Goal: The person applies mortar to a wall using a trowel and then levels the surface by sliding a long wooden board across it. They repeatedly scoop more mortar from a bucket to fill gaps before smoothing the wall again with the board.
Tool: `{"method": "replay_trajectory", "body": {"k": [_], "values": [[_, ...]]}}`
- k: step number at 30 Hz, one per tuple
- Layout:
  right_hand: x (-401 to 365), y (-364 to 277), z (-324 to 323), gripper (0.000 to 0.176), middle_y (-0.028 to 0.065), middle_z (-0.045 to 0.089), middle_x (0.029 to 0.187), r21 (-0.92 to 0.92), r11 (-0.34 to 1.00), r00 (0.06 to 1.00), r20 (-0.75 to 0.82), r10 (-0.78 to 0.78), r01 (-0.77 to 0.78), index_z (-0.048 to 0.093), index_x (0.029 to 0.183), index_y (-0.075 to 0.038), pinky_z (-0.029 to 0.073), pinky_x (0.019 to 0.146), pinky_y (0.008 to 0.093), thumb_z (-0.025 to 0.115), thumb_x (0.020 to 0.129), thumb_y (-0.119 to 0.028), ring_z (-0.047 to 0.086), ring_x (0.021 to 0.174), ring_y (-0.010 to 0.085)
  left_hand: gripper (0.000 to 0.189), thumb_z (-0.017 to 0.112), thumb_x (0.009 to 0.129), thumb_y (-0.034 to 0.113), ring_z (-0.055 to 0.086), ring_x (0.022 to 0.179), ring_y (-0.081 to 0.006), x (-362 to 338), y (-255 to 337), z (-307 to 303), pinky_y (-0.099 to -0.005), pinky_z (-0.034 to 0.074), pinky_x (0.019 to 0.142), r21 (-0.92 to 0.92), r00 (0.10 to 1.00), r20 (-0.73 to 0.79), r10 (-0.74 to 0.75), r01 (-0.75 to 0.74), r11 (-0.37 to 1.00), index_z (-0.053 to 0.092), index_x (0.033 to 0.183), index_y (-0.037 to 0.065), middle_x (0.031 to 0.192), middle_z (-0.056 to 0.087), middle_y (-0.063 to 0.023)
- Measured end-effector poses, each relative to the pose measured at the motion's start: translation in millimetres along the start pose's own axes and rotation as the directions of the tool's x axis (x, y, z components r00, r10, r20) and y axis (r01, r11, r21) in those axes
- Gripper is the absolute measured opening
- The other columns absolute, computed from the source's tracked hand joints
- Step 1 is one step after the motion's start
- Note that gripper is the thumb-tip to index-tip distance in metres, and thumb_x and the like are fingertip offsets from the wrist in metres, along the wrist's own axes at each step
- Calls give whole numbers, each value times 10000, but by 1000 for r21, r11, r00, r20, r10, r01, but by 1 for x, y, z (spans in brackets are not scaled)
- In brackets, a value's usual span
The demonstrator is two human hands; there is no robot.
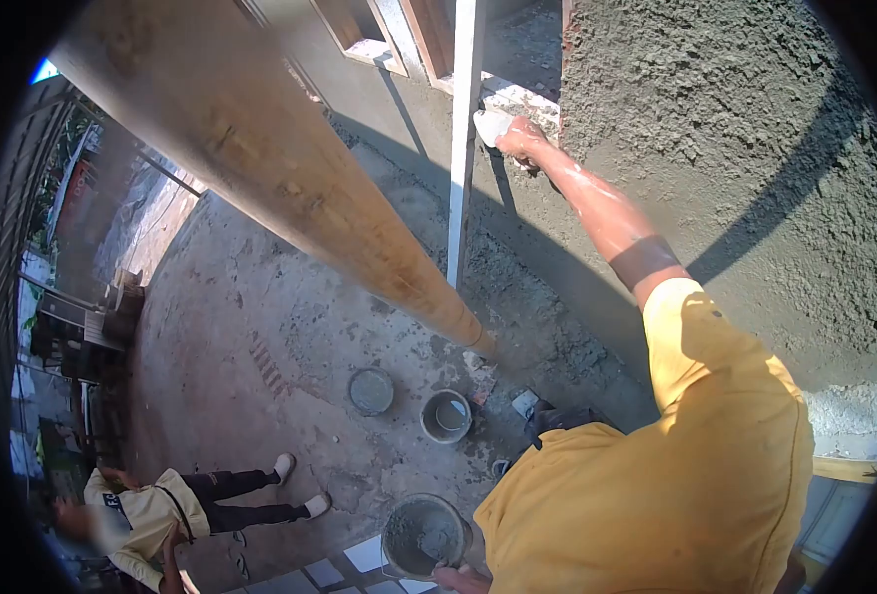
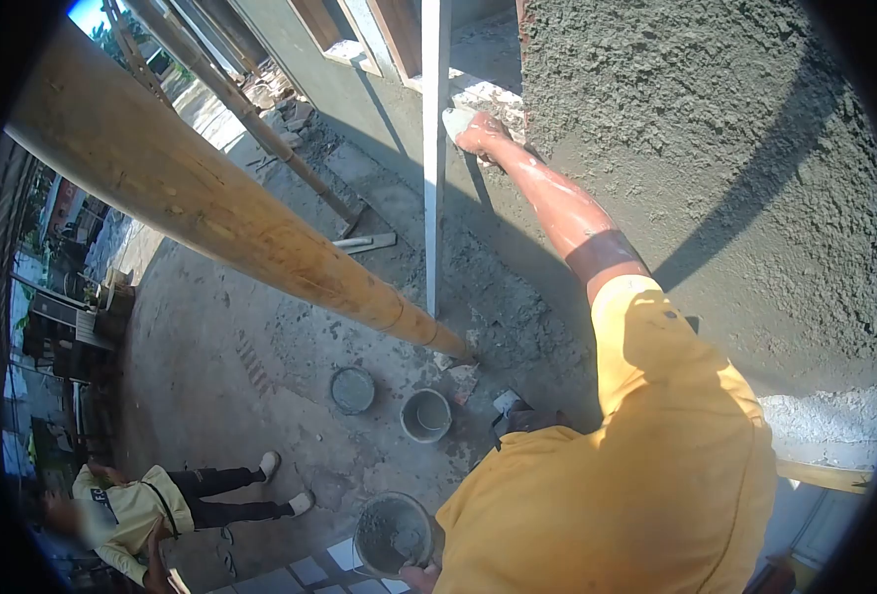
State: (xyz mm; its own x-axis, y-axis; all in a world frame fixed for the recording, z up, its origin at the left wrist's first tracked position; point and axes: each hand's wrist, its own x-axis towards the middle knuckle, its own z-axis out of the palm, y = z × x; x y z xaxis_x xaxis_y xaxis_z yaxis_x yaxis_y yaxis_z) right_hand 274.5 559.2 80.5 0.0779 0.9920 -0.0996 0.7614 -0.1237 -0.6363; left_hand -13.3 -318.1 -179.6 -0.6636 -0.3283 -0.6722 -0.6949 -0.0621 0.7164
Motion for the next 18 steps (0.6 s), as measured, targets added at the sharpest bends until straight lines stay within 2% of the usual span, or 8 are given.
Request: {"method": "replay_trajectory", "body": {"k": [5, 6, 7, 9, 10, 13, 14, 18], "values": [[17, 3, 3, 499, 266, 779, 1084, 57, 998, 999, 33, 28, -30, 726, 1132, 105, 595, 902, 455, 725, 888, -330, 772, 986, 361, 245, 504, 879, 123, 652, 1033, -401, 15, 10, -3, -559, 602, 888, -35, 1000, 14, 5, -4, 999, 601, 1044, -31, 1120, 623, -206], [18, 6, 2, 444, 246, 772, 985, 81, 997, 1000, -5, 11, -11, 727, 1082, 112, 609, 792, 451, 730, 889, -288, 760, 890, 328, 241, 503, 881, 125, 653, 1033, -403, 17, 9, -4, -561, 602, 889, -39, 1000, 17, 3, -3, 999, 602, 1039, -28, 1117, 624, -205], [21, 10, 1, 425, 231, 765, 956, 186, 982, 1000, 13, 8, -10, 724, 1064, 111, 605, 743, 450, 737, 885, -274, 752, 849, 316, 238, 501, 882, 127, 653, 1033, -405, 20, 9, -4, -563, 602, 889, -43, 1000, 20, -1, 2, 999, 603, 1034, -26, 1114, 625, -205], [25, 21, -1, 388, 202, 751, 896, 390, 921, 999, 46, 5, -22, 717, 1028, 110, 599, 646, 447, 751, 878, -247, 737, 766, 293, 231, 498, 885, 131, 654, 1032, -409, 26, 9, -4, -566, 603, 889, -47, 1000, 27, 0, 1, 999, 605, 1024, -21, 1109, 626, -203], [28, 27, -1, 313, 141, 710, 800, 498, 866, 998, 65, 17, -47, 711, 981, 71, 563, 513, 411, 771, 883, -220, 687, 623, 249, 228, 497, 887, 133, 655, 1032, -411, 26, 14, -3, -568, 603, 889, -45, 999, 38, 2, -1, 999, 606, 1019, -18, 1106, 626, -203], [24, 32, -15, 259, 99, 657, 722, 700, 699, 983, 185, 22, -147, 705, 947, 26, 548, 469, 383, 769, 907, -222, 634, 546, 210, 215, 491, 890, 134, 663, 1011, -413, 37, 18, 1, -578, 609, 880, -39, 998, 62, -26, 29, 999, 612, 993, -9, 1075, 634, -197], [22, 33, -20, 218, 71, 611, 680, 725, 668, 978, 208, 20, -168, 704, 979, -9, 519, 428, 351, 761, 927, -213, 594, 509, 185, 235, 497, 876, 115, 666, 1012, -417, 37, 17, 4, -573, 613, 872, -35, 999, 52, -12, 14, 999, 607, 1023, -32, 1091, 635, -206], [19, 39, -24, 255, 56, 631, 753, 802, 576, 986, 162, 49, -161, 682, 1101, -22, 491, 418, 320, 735, 960, -229, 567, 521, 165, 366, 520, 822, 36, 677, 1014, -429, -6, 13, 17, -553, 629, 840, -16, 999, -6, 38, -38, 999, 588, 1144, -124, 1154, 640, -241]]}}
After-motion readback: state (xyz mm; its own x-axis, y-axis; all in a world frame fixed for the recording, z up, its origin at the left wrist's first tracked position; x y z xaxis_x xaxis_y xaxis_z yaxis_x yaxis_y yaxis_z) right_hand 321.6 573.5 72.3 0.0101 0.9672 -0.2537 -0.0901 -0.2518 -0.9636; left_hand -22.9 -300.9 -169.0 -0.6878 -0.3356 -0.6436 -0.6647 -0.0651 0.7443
